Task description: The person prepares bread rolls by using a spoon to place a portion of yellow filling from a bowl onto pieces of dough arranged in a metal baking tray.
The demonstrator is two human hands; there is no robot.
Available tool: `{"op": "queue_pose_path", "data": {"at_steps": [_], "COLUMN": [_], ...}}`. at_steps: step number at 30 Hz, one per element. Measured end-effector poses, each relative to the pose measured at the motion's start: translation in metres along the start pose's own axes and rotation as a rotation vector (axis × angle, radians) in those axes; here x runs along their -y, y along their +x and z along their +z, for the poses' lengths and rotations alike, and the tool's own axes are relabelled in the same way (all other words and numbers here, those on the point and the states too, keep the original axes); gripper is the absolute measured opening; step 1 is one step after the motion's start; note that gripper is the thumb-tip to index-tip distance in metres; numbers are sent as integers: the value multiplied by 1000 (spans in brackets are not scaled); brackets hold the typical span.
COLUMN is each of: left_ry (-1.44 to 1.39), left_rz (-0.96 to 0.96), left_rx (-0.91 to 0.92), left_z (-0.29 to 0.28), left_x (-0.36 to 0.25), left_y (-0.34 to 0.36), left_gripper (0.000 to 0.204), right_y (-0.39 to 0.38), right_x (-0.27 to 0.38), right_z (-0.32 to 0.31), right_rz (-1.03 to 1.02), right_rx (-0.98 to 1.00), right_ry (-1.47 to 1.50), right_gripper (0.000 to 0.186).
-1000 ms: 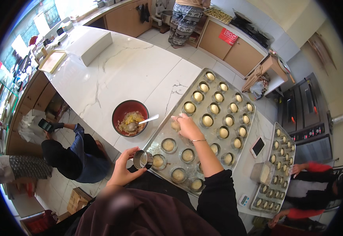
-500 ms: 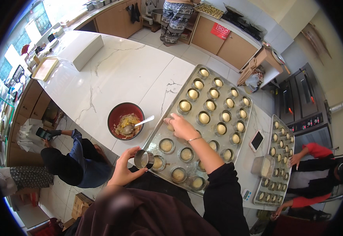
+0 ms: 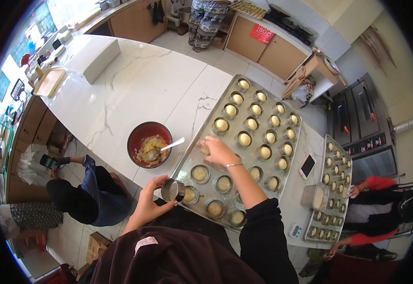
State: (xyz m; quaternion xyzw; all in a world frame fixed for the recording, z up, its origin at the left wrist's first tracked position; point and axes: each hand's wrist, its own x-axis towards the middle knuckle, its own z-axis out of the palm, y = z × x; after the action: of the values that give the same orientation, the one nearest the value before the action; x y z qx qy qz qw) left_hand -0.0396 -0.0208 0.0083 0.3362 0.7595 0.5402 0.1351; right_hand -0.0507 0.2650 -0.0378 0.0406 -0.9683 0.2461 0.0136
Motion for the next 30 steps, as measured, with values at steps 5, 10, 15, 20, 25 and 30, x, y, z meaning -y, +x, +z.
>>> {"op": "queue_pose_path", "data": {"at_steps": [5, 10, 15, 20, 25, 30], "left_ry": [25, -6, 5, 10, -8, -7], "left_rz": [-42, -36, -39, -52, -41, -55], "left_rx": [28, 20, 27, 41, 37, 40], "left_z": [-5, -4, -5, -6, -8, -11], "left_x": [4, 4, 6, 9, 6, 10], "left_y": [-3, 1, 1, 3, 6, 4], "left_gripper": [65, 65, 66, 66, 66, 66], "right_y": [-3, 1, 2, 7, 3, -6], "right_x": [4, 18, 21, 18, -8, 7], "right_z": [-3, 11, 20, 18, 0, -2], "right_rz": [48, 281, 304, 366, 105, 28], "right_rx": [74, -28, -94, -94, 67, 74], "right_ry": [98, -101, -152, -136, 143, -33], "right_gripper": [30, 27, 24, 23, 37, 38]}}
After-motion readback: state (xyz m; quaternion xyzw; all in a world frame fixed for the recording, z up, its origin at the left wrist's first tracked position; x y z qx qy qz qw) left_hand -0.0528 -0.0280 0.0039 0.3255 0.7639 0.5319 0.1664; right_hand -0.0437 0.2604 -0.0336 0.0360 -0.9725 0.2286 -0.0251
